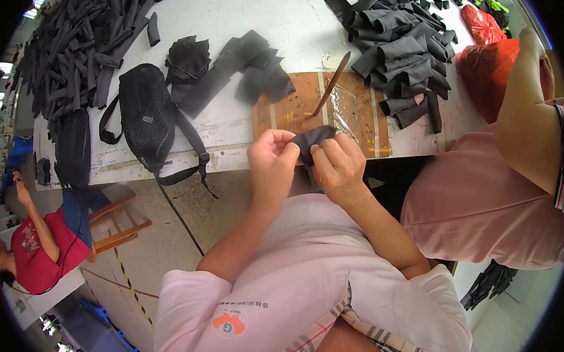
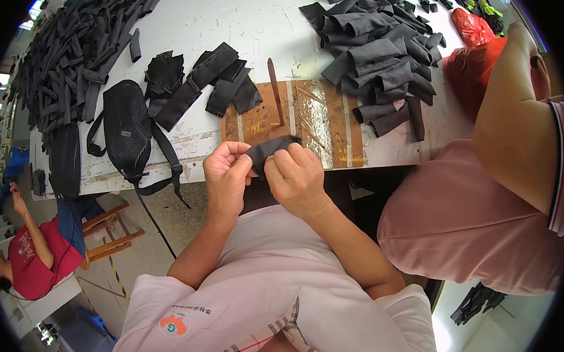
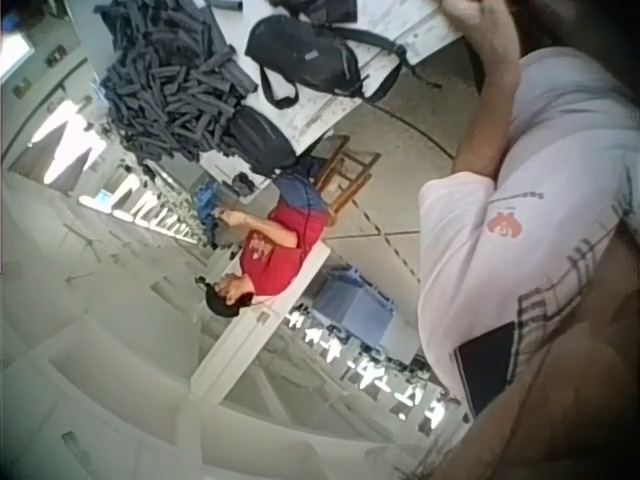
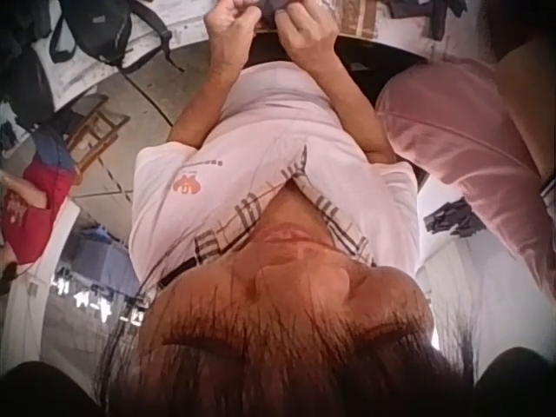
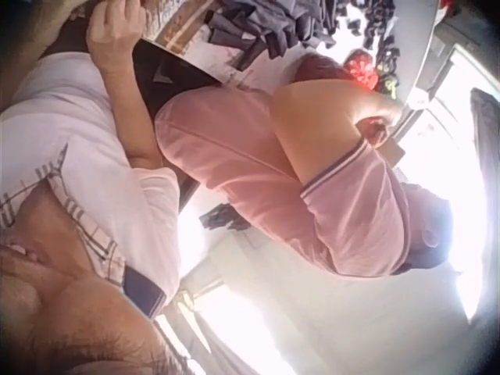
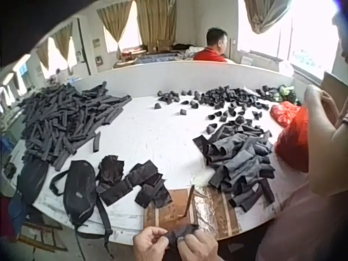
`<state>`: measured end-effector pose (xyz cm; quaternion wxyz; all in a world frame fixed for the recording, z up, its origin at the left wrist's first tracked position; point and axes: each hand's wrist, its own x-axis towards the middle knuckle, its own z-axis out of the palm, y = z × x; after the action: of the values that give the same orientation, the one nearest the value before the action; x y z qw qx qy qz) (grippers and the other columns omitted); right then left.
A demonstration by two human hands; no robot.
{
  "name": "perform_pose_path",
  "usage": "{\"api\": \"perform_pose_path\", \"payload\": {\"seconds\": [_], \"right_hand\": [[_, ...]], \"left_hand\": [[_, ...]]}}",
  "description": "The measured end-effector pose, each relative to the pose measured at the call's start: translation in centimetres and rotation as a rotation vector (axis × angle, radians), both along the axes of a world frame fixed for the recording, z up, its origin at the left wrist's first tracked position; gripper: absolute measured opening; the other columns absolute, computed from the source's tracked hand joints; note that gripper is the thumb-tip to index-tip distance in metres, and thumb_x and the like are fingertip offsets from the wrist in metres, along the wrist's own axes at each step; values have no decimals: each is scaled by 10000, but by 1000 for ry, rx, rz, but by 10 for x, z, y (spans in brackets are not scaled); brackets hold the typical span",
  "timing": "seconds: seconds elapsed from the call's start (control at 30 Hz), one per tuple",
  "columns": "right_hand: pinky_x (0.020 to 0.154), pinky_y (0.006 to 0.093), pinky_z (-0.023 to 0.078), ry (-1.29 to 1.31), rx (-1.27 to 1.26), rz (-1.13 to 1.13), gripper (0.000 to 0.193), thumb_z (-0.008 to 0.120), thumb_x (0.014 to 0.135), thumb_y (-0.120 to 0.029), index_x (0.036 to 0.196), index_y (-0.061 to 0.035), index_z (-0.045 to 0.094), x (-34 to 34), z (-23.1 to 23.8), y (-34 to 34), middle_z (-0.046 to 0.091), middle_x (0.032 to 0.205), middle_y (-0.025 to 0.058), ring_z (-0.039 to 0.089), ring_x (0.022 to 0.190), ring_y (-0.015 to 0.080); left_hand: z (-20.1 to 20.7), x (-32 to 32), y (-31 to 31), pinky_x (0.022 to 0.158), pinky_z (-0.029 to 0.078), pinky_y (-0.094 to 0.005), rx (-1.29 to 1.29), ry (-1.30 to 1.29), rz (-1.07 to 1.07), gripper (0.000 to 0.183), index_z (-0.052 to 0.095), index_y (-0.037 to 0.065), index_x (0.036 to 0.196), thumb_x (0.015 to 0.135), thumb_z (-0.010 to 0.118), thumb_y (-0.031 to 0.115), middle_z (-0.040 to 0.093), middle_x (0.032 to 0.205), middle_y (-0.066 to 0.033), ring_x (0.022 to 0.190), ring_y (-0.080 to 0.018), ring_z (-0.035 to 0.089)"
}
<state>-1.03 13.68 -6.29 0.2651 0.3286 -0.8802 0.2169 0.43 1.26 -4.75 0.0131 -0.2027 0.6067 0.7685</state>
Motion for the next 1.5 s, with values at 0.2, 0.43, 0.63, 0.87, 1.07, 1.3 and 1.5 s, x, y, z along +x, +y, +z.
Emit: {"api": "perform_pose_path", "payload": {"seconds": [0.2, 0.43, 0.63, 0.87, 1.07, 1.3, 1.5], "right_hand": [[509, 258, 438, -777, -575, 111, 468, 728, 630, -308, 928, 6, 549, -2, 19, -1, 486, 755, 71, 516, 594, 157], [492, 281, 428, -680, -630, 88, 130, 626, 717, -26, 837, 1, 585, -5, 25, -2, 536, 724, 93, 543, 564, 199], [494, 326, 428, -417, -340, -66, 155, 620, 656, 5, 797, -14, 557, 2, 16, -11, 486, 695, 112, 524, 578, 270], [497, 226, 386, -882, -833, 27, 122, 580, 678, 54, 776, -18, 586, -5, 17, 0, 521, 699, 39, 485, 538, 116], [486, 193, 306, -1765, -1669, 323, 104, 609, 781, -115, 750, -24, 570, -4, 16, -2, 478, 597, -18, 394, 520, 71], [519, 187, 344, -1520, -1298, 229, 115, 586, 810, -144, 761, -52, 537, 0, 16, -7, 500, 655, -20, 429, 560, 60], [565, 185, 367, -1480, -1484, 167, 140, 615, 792, -167, 767, -48, 546, 3, 7, 5, 505, 729, -13, 460, 633, 65]], "left_hand": [[6, -5, -13, 544, 434, -203, -153, 90, -30, 32, 547, -11, 755, 743, 576, -11, 570, 671, -29, 598, -66, 517], [12, 4, 1, 443, 372, -153, -466, 254, -67, 41, 546, 1, 775, 760, 584, -6, 539, 627, 16, 506, -15, 462], [5, 7, 1, 426, 377, -167, -877, 421, 44, 96, 559, 1, 783, 716, 582, -64, 549, 594, 11, 464, -38, 470], [23, -2, -24, 353, 253, -148, 588, -31, -176, 182, 510, -8, 863, 701, 565, -71, 566, 745, -52, 445, -2, 378], [18, -7, -13, 368, 237, -155, 162, 35, -122, 232, 511, 0, 874, 662, 497, -95, 531, 698, -7, 458, 5, 367], [-7, 2, -3, 494, 381, -160, -9, 266, 82, 257, 523, 9, 890, 674, 489, -126, 569, 790, -24, 635, -39, 511], [20, -3, -28, 446, 314, -140, 457, 54, -523, 311, 478, 16, 1001, 698, 514, -43, 546, 759, -6, 562, -11, 440]]}}
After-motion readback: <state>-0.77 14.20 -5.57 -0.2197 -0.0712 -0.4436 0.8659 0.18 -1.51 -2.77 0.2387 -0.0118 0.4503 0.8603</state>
